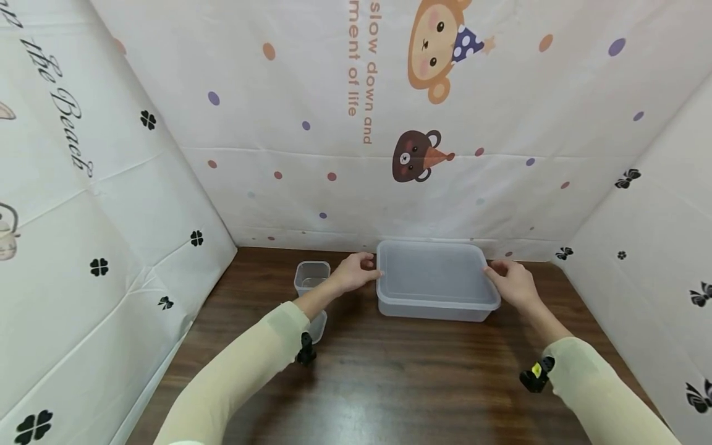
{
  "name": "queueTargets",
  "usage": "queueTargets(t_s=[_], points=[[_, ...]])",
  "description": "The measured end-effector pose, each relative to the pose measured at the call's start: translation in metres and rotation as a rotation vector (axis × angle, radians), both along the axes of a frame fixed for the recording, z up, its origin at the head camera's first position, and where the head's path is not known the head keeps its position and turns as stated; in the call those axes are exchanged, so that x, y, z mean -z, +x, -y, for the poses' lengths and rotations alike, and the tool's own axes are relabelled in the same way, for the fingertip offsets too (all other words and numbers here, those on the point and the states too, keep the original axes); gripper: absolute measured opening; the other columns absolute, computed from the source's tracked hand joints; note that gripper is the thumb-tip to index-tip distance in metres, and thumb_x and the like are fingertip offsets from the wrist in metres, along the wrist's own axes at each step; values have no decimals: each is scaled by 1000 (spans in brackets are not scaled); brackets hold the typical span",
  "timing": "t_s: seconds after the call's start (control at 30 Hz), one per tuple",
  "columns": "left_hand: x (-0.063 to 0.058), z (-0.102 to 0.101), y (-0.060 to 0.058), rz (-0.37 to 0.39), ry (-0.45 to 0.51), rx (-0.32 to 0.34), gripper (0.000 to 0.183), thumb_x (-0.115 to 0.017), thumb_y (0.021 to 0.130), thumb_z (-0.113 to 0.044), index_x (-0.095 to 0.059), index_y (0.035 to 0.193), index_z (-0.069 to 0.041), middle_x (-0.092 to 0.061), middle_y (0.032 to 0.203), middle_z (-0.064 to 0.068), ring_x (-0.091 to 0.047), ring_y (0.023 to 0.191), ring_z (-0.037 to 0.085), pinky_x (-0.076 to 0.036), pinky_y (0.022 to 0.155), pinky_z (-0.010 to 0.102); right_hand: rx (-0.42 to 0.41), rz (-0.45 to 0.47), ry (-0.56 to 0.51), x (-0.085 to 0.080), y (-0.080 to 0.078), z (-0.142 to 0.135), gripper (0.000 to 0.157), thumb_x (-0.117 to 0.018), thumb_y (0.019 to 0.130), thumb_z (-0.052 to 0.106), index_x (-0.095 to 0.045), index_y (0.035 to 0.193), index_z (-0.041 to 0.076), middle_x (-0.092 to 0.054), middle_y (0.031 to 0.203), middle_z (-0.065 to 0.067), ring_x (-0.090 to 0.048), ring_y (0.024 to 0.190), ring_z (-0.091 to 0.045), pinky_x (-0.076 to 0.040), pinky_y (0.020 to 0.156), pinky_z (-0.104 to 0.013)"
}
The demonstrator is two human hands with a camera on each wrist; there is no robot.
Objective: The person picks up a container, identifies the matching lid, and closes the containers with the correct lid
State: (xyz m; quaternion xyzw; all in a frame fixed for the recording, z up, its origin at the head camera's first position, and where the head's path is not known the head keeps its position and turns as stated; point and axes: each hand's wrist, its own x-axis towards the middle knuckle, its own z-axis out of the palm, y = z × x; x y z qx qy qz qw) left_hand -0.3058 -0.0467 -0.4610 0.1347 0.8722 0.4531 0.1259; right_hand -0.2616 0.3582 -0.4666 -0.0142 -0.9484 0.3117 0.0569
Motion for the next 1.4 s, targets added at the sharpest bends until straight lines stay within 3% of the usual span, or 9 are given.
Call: queueTargets(t_s=[0.17, 0.53, 0.7, 0.83, 0.93, 1.4], points=[[-6, 4, 0, -18, -57, 41, 71, -74, 100, -37, -48, 157, -4, -60, 149, 14, -54, 139, 34, -46, 115, 50, -31, -35, 27, -6, 2, 6, 63, -56, 110, 41, -55, 142, -13, -58, 137, -38, -59, 122, -54, -54, 94, -65], [-23, 13, 9, -89, -123, 141, 81, -76, 98, -42, -41, 161, -5, -50, 158, 16, -55, 140, 34, -48, 113, 48, -142, -165, 60, -19, 5, 28, 70, -62, 107, 45, -53, 146, -13, -55, 142, -37, -54, 125, -55, -45, 99, -71], [-26, 20, 9, -157, -166, 205, 83, -78, 97, -43, -41, 161, -6, -50, 158, 17, -52, 142, 36, -47, 114, 49, -182, -176, 71, -26, 7, 39, 72, -62, 107, 46, -50, 150, -10, -53, 146, -35, -56, 123, -53, -45, 97, -70], [-30, 26, 8, -181, -164, 248, 83, -78, 97, -42, -40, 162, -5, -49, 159, 19, -51, 142, 39, -46, 114, 51, -209, -170, 62, -34, 10, 48, 73, -64, 106, 47, -48, 154, -6, -49, 152, -32, -45, 138, -53, -37, 108, -73], [-33, 33, 9, -182, -158, 267, 84, -77, 98, -41, -39, 163, -5, -48, 159, 20, -51, 143, 40, -45, 115, 52, -231, -161, 42, -38, 10, 56, 75, -66, 105, 48, -46, 155, -4, -47, 156, -29, -39, 145, -51, -31, 114, -72], [-43, 62, 15, -167, -120, 305, 87, -79, 96, -41, -36, 165, -12, -48, 161, 13, -47, 146, 39, -44, 117, 50, -297, -165, 28, -40, 11, 81, 78, -69, 103, 48, -45, 157, -2, -48, 156, -26, -40, 146, -46, -34, 114, -69]])
